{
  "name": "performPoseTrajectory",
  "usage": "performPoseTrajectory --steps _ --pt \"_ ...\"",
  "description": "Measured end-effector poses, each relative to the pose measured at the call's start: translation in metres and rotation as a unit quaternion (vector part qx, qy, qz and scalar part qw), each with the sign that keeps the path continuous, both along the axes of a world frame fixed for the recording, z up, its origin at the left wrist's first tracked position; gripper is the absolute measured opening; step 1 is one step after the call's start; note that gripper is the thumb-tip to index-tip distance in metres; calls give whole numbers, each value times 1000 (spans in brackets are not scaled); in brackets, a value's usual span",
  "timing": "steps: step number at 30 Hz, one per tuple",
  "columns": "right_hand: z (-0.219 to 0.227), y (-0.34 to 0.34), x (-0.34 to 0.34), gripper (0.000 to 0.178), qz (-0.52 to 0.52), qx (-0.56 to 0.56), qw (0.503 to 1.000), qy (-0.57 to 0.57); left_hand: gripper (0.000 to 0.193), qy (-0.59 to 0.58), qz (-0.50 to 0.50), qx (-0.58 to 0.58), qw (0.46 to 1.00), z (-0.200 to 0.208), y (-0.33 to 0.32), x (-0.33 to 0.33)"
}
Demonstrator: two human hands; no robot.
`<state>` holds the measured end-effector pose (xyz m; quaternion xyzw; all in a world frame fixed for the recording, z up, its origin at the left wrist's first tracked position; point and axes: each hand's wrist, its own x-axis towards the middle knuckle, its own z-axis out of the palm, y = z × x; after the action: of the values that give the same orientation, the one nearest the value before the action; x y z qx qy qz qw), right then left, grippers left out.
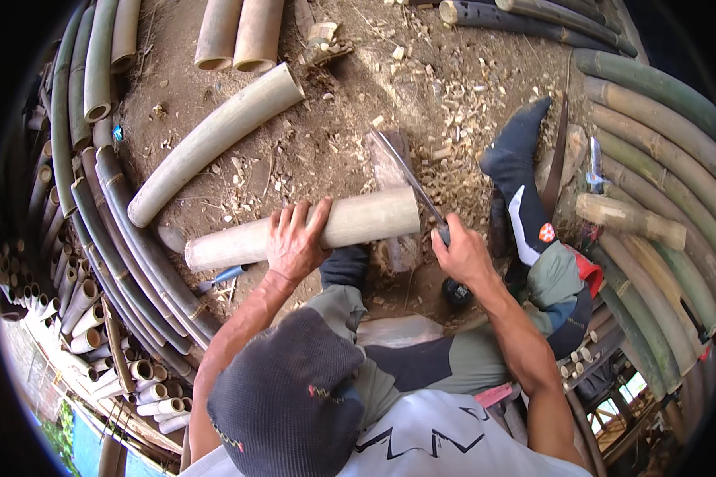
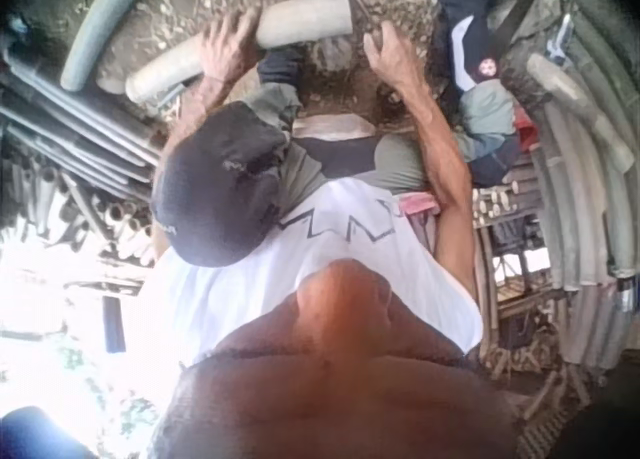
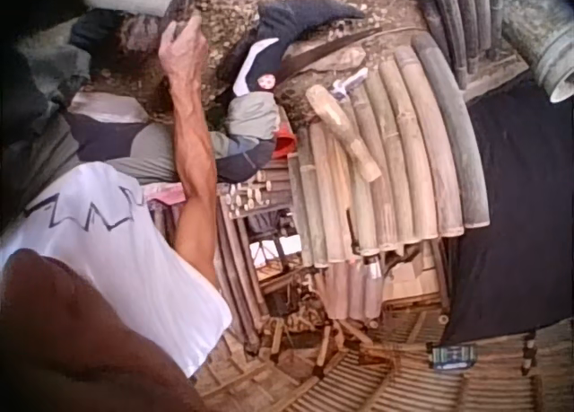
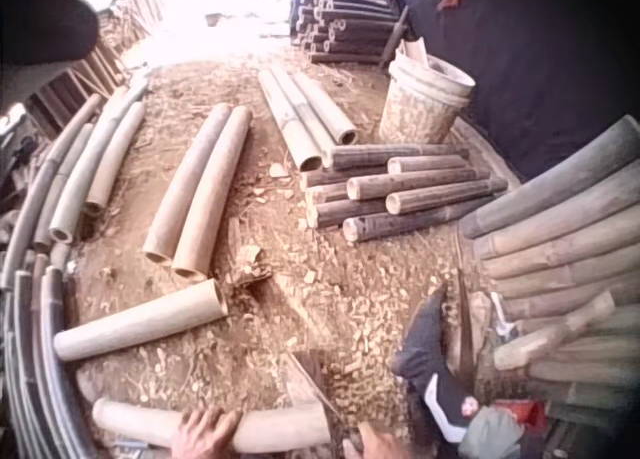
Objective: The person sits on the ground and uses a knife to shave the outer layer off a piece of bamboo. They hold the bamboo with one hand and scrape the surface with the knife in the other, creating wood shavings. The person rotates the bamboo to work on different sides.
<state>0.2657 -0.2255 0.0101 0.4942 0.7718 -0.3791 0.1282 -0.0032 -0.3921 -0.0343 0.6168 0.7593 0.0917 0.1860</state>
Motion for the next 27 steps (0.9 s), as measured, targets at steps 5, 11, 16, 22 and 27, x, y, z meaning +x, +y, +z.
performPoseTrajectory --steps 5,11,16,22,27 --pt "39 0 -34 31 -34 135 958 252 87 27 23 21 999 -2 2 3" --pt "13 -1 -4 32 -14 -40 998 56 85 56 23 74 995 -12 -12 11" --pt "31 -3 -30 30 19 159 958 236 82 66 42 66 995 -10 -7 14" --pt "6 7 -1 30 -26 -69 997 29 104 21 -5 -50 999 10 6 6" --pt "1 -1 6 34 -44 10 998 40 103 -140 -70 -261 952 17 38 -52"
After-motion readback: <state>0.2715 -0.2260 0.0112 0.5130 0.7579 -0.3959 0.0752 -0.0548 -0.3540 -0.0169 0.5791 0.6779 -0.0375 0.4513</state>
